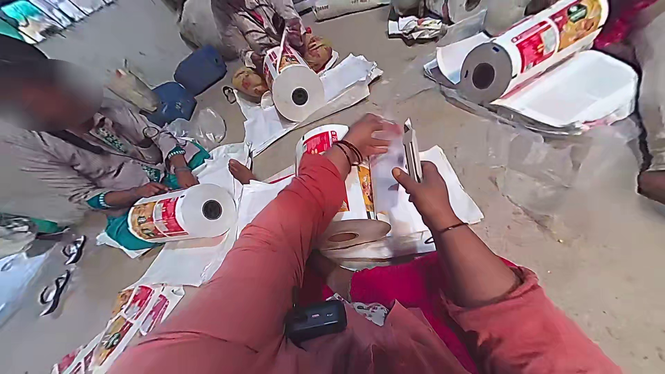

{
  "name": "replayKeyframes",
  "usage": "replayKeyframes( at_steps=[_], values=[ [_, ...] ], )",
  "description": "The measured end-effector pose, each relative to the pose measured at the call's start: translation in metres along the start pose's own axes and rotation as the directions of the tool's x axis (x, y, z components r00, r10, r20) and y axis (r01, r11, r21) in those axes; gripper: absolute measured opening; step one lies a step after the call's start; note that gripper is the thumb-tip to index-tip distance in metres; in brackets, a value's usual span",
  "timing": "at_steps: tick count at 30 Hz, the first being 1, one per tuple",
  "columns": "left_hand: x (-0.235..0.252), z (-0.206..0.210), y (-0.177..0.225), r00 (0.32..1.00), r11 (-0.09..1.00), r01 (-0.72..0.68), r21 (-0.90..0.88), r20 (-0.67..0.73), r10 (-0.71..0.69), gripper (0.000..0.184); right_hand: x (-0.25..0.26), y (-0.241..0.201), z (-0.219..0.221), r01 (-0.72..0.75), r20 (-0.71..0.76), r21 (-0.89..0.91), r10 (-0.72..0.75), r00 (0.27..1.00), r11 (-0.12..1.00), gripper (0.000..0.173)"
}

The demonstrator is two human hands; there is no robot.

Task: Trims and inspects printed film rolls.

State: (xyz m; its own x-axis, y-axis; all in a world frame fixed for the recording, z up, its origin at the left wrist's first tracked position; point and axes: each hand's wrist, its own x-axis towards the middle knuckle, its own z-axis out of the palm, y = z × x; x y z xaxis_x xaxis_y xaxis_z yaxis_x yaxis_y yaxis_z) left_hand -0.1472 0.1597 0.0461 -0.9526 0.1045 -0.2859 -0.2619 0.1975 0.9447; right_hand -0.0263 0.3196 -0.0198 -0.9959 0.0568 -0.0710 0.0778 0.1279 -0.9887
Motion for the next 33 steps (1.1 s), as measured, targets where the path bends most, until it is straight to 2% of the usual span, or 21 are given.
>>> replayKeyframes(
  at_steps=[2,3,4,6,8,10,12,14,16,18,19,20,21,22,23,25,27,30,32,33],
  values=[
    [-0.02,0.016,-0.001,0.978,0.999,-0.045,-0.01,0.204,0.046,0.045,0.016,-0.002,0.002,0.036,-0.012,-0.229,-0.04,0.999,0.973,0.061],
    [-0.032,0.022,-0.001,0.963,0.997,-0.064,0.048,0.265,0.049,0.048,0.025,0.004,-0.004,0.027,-0.042,-0.354,-0.044,0.998,0.935,0.052],
    [-0.047,0.024,-0.003,0.955,0.984,-0.107,0.144,0.29,0.062,0.052,0.031,0.013,-0.014,-0.001,-0.081,-0.451,-0.04,0.996,0.893,0.046],
    [-0.071,0.013,-0.016,0.948,0.895,-0.248,0.372,0.283,0.145,0.068,0.039,0.033,-0.048,-0.122,-0.177,-0.523,0.033,0.984,0.844,0.042],
    [-0.097,-0.01,-0.034,0.949,0.758,-0.316,0.571,0.198,0.246,0.08,0.049,0.056,-0.088,-0.278,-0.295,-0.495,0.142,0.945,0.823,0.046],
    [-0.134,-0.028,-0.05,0.931,0.602,-0.301,0.739,0.093,0.352,0.071,0.06,0.098,-0.126,-0.43,-0.412,-0.463,0.241,0.879,0.775,0.05],
    [-0.163,-0.044,-0.065,0.908,0.558,-0.214,0.802,-0.047,0.416,0.065,0.064,0.12,-0.139,-0.538,-0.447,-0.459,0.339,0.828,0.707,0.054],
    [-0.165,-0.067,-0.095,0.872,0.58,-0.12,0.805,-0.193,0.449,0.069,0.067,0.12,-0.125,-0.515,-0.439,-0.439,0.325,0.838,0.736,0.055],
    [-0.166,-0.08,-0.121,0.872,0.577,-0.035,0.816,-0.257,0.417,0.077,0.079,0.117,-0.105,-0.359,-0.361,-0.379,0.221,0.906,0.853,0.056],
    [-0.166,-0.082,-0.137,0.883,0.56,0.0,0.829,-0.263,0.39,0.076,0.09,0.116,-0.079,-0.222,-0.169,-0.269,0.181,0.969,0.937,0.05],
    [-0.166,-0.082,-0.139,0.877,0.558,0.0,0.83,-0.268,0.398,0.074,0.09,0.112,-0.064,-0.219,-0.026,-0.169,0.217,0.976,0.961,0.046],
    [-0.166,-0.082,-0.139,0.873,0.554,0.006,0.832,-0.275,0.403,0.073,0.086,0.106,-0.051,-0.287,0.12,-0.086,0.296,0.948,0.954,0.043],
    [-0.166,-0.082,-0.139,0.865,0.548,0.013,0.836,-0.284,0.413,0.073,0.077,0.096,-0.042,-0.399,0.242,-0.09,0.409,0.88,0.913,0.041],
    [-0.167,-0.08,-0.139,0.861,0.545,0.018,0.838,-0.29,0.418,0.073,0.065,0.086,-0.038,-0.486,0.316,-0.173,0.516,0.796,0.856,0.042],
    [-0.166,-0.079,-0.139,0.861,0.548,0.02,0.836,-0.294,0.416,0.073,0.058,0.095,-0.038,-0.471,0.307,-0.254,0.532,0.789,0.845,0.041],
    [-0.165,-0.078,-0.14,0.862,0.58,-0.009,0.815,-0.288,0.418,0.071,0.056,0.124,-0.051,-0.45,0.141,-0.372,0.528,0.837,0.812,0.039],
    [-0.171,-0.08,-0.138,0.857,0.669,-0.105,0.735,-0.275,0.436,0.059,0.054,0.128,-0.066,-0.503,0.008,-0.428,0.559,0.829,0.751,0.043],
    [-0.203,-0.069,-0.12,0.859,0.834,-0.339,0.436,-0.217,0.463,0.042,0.058,0.131,-0.083,-0.455,-0.09,-0.605,0.511,0.855,0.654,0.049],
    [-0.236,-0.059,-0.092,0.859,0.85,-0.493,0.184,-0.053,0.509,0.039,0.068,0.144,-0.087,-0.468,-0.127,-0.569,0.49,0.862,0.676,0.05],
    [-0.254,-0.053,-0.076,0.821,0.817,-0.571,0.076,0.063,0.568,0.041,0.067,0.142,-0.086,-0.485,-0.141,-0.525,0.491,0.86,0.699,0.052]
  ],
)
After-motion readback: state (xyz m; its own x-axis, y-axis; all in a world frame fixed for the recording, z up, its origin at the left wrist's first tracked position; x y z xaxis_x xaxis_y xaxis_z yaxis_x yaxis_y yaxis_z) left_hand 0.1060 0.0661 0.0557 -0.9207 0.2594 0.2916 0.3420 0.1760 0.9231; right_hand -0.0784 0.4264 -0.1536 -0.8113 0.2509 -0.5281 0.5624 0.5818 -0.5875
